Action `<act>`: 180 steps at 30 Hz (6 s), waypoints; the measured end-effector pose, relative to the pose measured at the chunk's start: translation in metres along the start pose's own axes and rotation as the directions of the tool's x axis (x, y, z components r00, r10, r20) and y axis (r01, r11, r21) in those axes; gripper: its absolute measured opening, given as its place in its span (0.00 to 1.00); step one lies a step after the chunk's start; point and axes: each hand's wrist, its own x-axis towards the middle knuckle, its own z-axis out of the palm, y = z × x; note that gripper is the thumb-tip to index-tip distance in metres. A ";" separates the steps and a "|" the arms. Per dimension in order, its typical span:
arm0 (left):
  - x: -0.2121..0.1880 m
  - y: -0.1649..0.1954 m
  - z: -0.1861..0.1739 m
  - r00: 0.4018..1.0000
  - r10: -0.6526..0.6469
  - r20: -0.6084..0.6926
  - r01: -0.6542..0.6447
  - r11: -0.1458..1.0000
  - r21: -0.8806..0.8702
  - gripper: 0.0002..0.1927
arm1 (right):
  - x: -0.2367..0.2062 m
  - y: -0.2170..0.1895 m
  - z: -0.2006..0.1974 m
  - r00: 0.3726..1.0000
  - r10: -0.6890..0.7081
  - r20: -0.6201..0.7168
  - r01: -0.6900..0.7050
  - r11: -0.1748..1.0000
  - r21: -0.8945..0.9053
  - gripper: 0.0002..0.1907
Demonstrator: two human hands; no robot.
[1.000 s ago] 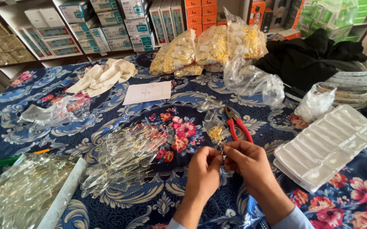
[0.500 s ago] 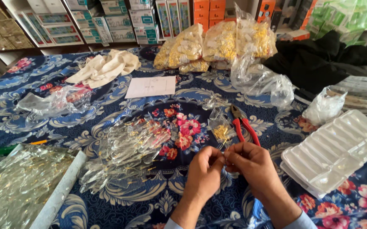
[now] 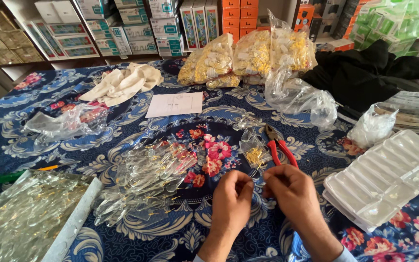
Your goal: The person repeatedly picks up small transparent plastic pieces and gold-colored pins from a table, inserts the pins into the plastic pieces, and places the assembled units into a white plastic tray. The person also briefly handles a stack of white plastic trays.
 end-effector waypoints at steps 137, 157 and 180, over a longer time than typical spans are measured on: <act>-0.013 -0.008 0.006 0.990 -0.059 0.128 0.123 0.803 -0.584 0.05 | 0.004 0.003 0.002 0.988 0.036 0.149 -0.044 0.998 0.050 0.11; -0.008 -0.011 0.005 0.994 -0.079 0.079 0.109 0.830 -0.548 0.01 | -0.002 -0.011 -0.004 0.974 0.025 0.226 -0.034 0.999 0.038 0.08; -0.007 -0.004 -0.011 0.997 0.068 0.037 -0.045 0.900 -0.434 0.03 | 0.001 0.010 0.006 0.977 0.025 0.211 -0.049 0.993 0.105 0.11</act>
